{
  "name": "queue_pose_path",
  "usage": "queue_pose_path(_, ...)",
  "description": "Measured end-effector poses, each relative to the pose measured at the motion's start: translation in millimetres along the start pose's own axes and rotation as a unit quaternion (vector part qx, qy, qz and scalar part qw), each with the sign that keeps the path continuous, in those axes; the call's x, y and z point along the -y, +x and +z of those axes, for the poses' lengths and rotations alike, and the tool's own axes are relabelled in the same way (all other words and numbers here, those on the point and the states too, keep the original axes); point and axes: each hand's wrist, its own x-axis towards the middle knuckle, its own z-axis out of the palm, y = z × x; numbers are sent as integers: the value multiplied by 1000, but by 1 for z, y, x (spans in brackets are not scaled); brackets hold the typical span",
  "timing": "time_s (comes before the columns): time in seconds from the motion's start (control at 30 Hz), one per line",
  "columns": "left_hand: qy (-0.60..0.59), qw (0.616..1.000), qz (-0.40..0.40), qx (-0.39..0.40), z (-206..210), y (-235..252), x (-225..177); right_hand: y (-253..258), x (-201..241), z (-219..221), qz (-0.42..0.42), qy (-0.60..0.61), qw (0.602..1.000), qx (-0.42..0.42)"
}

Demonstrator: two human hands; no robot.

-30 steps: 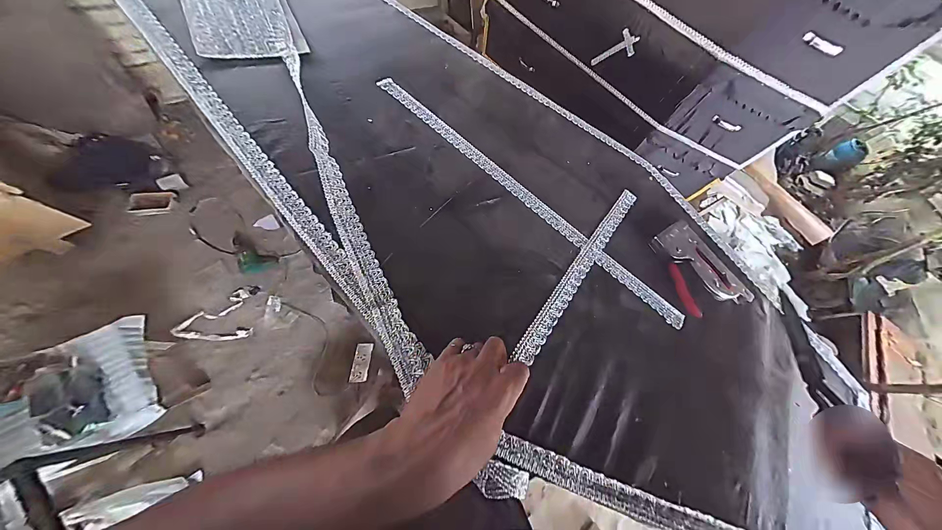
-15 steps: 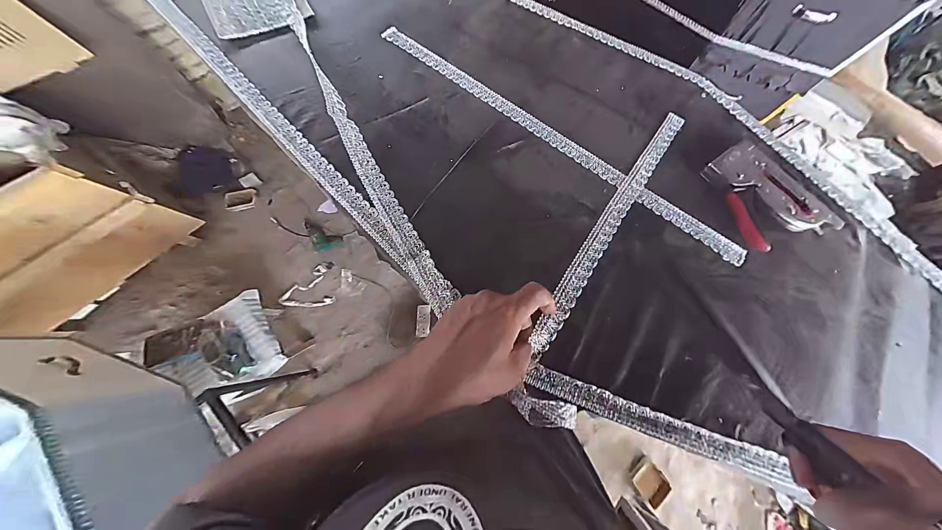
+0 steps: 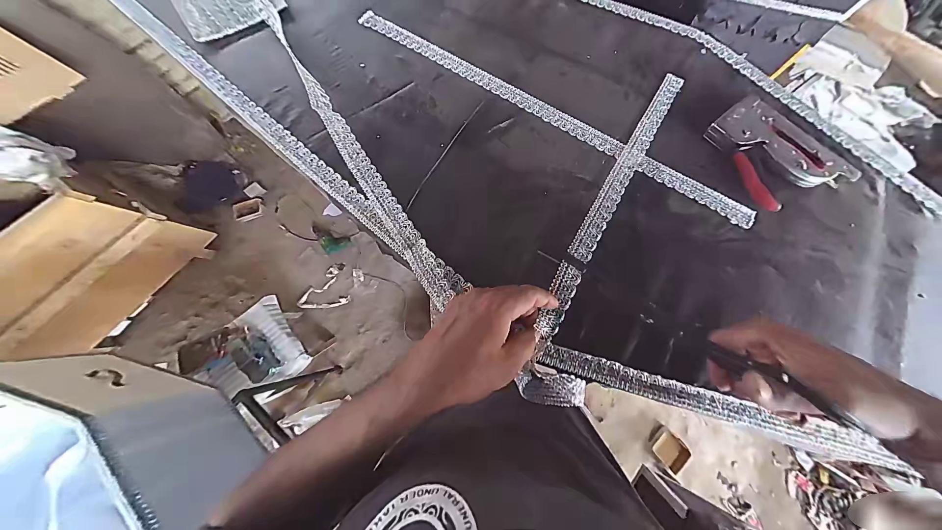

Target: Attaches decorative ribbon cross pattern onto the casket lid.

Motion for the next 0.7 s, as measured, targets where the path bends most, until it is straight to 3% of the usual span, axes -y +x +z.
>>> queue_pose_path(0.27,-20,1000,-5,-15,0,-3,1,20,13,6,23,-168,982,-80)
queue_pose_path(0.37,-51,999,-13,10,-8,-5,-2,-1,1,2,39,-145,984,-92)
queue_pose_path(0.47,-79,995,53,-2,-28,-14,3,-42,-13,-3,49,-139,984,-103)
queue_pose_path(0.53,-83,992,88,-31,-65,-26,8,-75,-20,-2,39,-181,969,-164)
queue_pose_path(0.6,-62,989,75,-109,-125,-37,9,-105,-26,1,52,-190,952,-235)
queue_pose_path(0.67,-41,971,109,-211,-217,-21,19,-125,-35,3,62,-158,942,-288)
queue_pose_path(0.7,-21,951,162,-262,-277,6,36,-130,-43,3,61,-140,938,-312)
